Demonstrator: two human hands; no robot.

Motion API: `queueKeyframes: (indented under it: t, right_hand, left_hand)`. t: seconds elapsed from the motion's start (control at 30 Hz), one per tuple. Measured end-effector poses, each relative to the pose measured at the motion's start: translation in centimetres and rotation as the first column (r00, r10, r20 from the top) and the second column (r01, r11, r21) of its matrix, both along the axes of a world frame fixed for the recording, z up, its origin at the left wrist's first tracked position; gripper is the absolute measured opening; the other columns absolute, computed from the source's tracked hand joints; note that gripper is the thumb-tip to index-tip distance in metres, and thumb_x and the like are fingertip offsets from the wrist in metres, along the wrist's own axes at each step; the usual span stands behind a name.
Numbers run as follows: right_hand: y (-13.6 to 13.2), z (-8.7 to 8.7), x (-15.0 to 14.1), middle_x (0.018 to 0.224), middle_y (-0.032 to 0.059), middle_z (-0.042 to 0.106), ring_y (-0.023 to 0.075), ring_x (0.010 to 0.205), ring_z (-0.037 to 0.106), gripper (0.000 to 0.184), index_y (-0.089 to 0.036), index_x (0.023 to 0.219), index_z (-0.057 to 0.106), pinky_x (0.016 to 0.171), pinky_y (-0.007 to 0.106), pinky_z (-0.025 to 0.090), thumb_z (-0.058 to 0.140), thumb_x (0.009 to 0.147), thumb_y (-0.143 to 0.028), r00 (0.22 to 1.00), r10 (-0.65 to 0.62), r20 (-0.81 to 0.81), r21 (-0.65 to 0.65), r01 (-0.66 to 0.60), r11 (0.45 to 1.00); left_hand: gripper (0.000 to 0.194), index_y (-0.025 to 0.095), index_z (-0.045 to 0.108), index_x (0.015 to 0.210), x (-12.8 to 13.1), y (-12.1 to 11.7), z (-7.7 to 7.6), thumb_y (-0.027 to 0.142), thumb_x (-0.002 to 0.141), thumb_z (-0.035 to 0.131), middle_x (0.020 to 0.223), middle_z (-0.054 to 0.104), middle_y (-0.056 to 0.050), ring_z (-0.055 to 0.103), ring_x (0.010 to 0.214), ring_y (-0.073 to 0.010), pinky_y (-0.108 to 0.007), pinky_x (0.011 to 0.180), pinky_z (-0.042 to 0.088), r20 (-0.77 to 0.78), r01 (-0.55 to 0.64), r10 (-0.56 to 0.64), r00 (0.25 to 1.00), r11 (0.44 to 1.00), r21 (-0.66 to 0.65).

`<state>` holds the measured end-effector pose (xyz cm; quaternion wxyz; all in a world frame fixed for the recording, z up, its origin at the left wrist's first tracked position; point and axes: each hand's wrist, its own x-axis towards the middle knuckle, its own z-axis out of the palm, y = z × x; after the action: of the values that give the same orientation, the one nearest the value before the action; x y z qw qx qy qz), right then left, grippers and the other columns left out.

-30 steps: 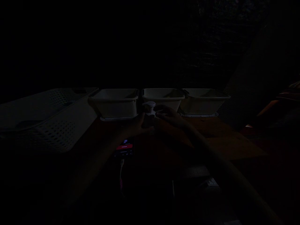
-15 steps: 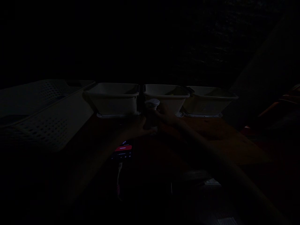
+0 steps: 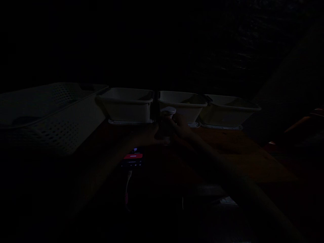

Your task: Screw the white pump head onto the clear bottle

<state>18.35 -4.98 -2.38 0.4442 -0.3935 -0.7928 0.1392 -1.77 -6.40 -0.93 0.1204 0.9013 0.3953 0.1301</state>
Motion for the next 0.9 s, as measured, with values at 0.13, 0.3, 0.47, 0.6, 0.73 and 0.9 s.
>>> queueKeyframes:
  t: [0.13,0.3,0.47,0.6,0.73,0.9]
  right_hand:
    - [-0.1,-0.1,-0.1,0.081,0.0099,0.064,0.0198,0.073,0.057,0.057,-0.013,0.089,0.064,0.067,0.033,0.045,0.04,0.094,-0.065,0.998,-0.061,-0.001,0.016,0.061,0.998]
    - [-0.3,0.1,-0.1,0.083,0.0093,0.064,0.0189,0.074,0.057,0.058,-0.013,0.09,0.061,0.066,0.031,0.042,0.034,0.096,-0.065,1.0,-0.012,0.023,0.019,0.012,1.0]
    - [-0.4,0.2,-0.3,0.077,0.0067,0.061,0.0171,0.07,0.056,0.059,-0.016,0.084,0.058,0.063,0.029,0.039,0.033,0.095,-0.067,1.0,-0.022,0.019,0.032,0.021,0.999]
    - [-0.3,0.0,-0.4,0.072,0.006,0.06,0.0161,0.065,0.054,0.06,-0.016,0.081,0.058,0.061,0.029,0.039,0.032,0.095,-0.068,0.998,-0.047,0.036,0.048,0.045,0.998]
    - [-0.5,0.2,-0.4,0.089,0.0107,0.065,0.0199,0.079,0.06,0.061,-0.013,0.095,0.062,0.07,0.031,0.043,0.03,0.097,-0.066,0.999,-0.025,0.037,0.091,0.022,0.996]
    - [-0.6,0.3,-0.4,0.091,0.0106,0.066,0.02,0.079,0.061,0.059,-0.014,0.099,0.062,0.071,0.031,0.044,0.031,0.098,-0.064,0.999,-0.012,0.043,0.088,0.008,0.996]
  left_hand:
    - [0.071,0.011,0.053,0.123,0.3,-0.4,0.2,0.065,0.078,0.064,0.113,0.068,-0.017,0.068,0.094,-0.0298,-0.034,0.073,0.05,-0.019,0.001,-0.001,1.0,1.0,0.02]
    - [0.072,0.011,0.051,0.124,0.3,-0.8,0.2,0.066,0.079,0.063,0.112,0.068,-0.017,0.068,0.093,-0.0299,-0.033,0.072,0.049,-0.035,-0.036,0.037,0.999,0.999,0.038]
    - [0.072,0.013,0.052,0.12,0.1,-0.6,0.0,0.069,0.077,0.063,0.111,0.068,-0.017,0.068,0.09,-0.0285,-0.032,0.068,0.049,-0.045,-0.059,0.061,0.997,0.998,0.037]
    - [0.077,0.011,0.051,0.123,0.0,-0.5,-0.2,0.071,0.078,0.061,0.112,0.067,-0.019,0.067,0.094,-0.0312,-0.036,0.072,0.05,-0.065,-0.062,0.066,0.996,0.996,0.058]
    - [0.077,0.015,0.05,0.126,-0.1,-0.2,-0.5,0.071,0.076,0.063,0.114,0.067,-0.016,0.067,0.094,-0.0302,-0.036,0.073,0.05,-0.032,-0.049,0.051,0.998,0.998,0.05]
    - [0.075,0.017,0.052,0.125,-0.2,0.0,-0.7,0.073,0.075,0.062,0.114,0.067,-0.015,0.067,0.095,-0.0311,-0.036,0.074,0.051,-0.033,-0.05,0.052,0.998,0.997,0.05]
